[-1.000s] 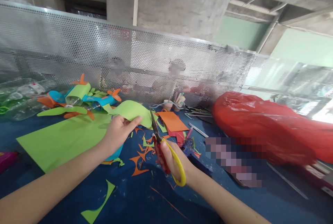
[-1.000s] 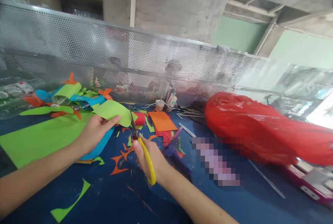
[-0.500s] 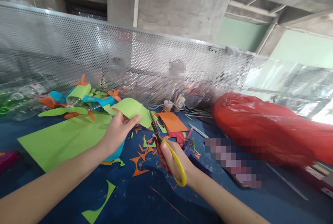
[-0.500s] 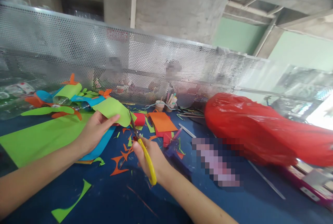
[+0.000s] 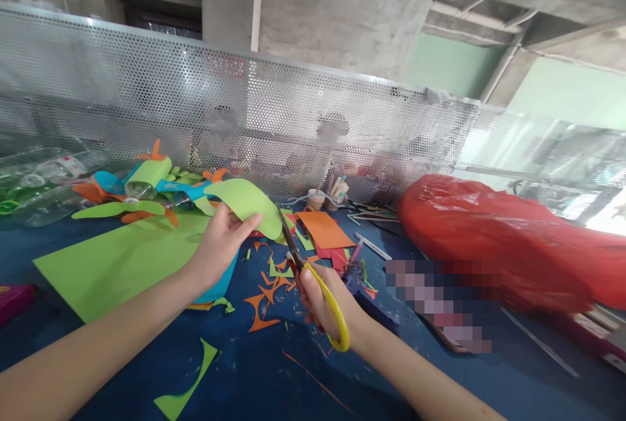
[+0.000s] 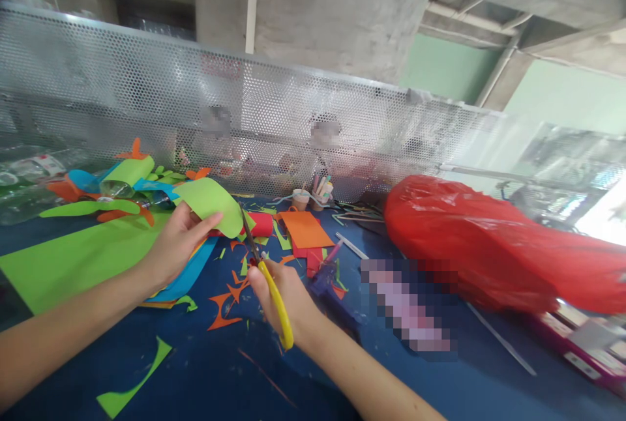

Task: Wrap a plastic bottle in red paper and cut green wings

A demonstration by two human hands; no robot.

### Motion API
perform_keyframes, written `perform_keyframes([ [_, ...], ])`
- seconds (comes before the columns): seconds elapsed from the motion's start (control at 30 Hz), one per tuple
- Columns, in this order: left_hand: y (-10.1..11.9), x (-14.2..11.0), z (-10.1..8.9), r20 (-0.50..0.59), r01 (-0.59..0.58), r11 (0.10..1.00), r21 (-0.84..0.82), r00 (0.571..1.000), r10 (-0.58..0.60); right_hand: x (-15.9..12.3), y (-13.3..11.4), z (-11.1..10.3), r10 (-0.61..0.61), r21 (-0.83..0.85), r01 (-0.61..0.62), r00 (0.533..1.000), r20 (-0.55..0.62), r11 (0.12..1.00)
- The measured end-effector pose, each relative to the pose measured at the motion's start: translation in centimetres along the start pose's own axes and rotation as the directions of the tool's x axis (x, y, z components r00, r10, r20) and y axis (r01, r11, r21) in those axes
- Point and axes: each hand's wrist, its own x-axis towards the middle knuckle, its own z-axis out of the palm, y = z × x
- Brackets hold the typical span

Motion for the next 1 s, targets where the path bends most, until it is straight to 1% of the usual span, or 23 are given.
perform_keyframes([
  [0.1,-0.2,0.2,-0.1,0.006,-0.034,0.999,-0.008,0.999,0.034,0.1,0.1,-0.2,-0.025,-0.036,0.026,1.0,0.014,0.999],
  [0.2,-0.3,0.2,-0.2,0.01,-0.043,0.999,-0.01,0.999,0.043,0.1,0.3,-0.2,-0.033,-0.045,0.033,0.999,0.02,0.998],
  [0.37,-0.3,0.3,-0.3,0.015,-0.039,0.999,0.002,0.999,0.039,0.0,0.5,0.1,0.016,-0.024,-0.015,1.0,0.016,1.0],
  [0.57,0.0,0.2,-0.2,0.017,-0.039,0.999,0.01,0.999,0.039,-0.1,-0.3,0.1,-0.001,-0.04,0.001,1.0,-0.012,0.999],
  [0.77,0.1,0.1,0.0,0.022,-0.04,0.999,0.03,0.999,0.039,-0.1,-0.4,0.1,0.054,-0.02,-0.054,0.998,0.022,0.998],
  [0.83,0.0,0.1,-0.1,0.035,-0.041,0.997,0.062,0.999,0.039,0.0,-0.2,0.1,0.03,-0.052,-0.029,0.999,0.027,0.998],
  [1.0,-0.5,0.2,-0.6,0.051,-0.065,0.982,0.178,0.997,0.057,0.1,0.0,-0.2,-0.075,-0.15,0.082,0.996,0.055,0.985],
])
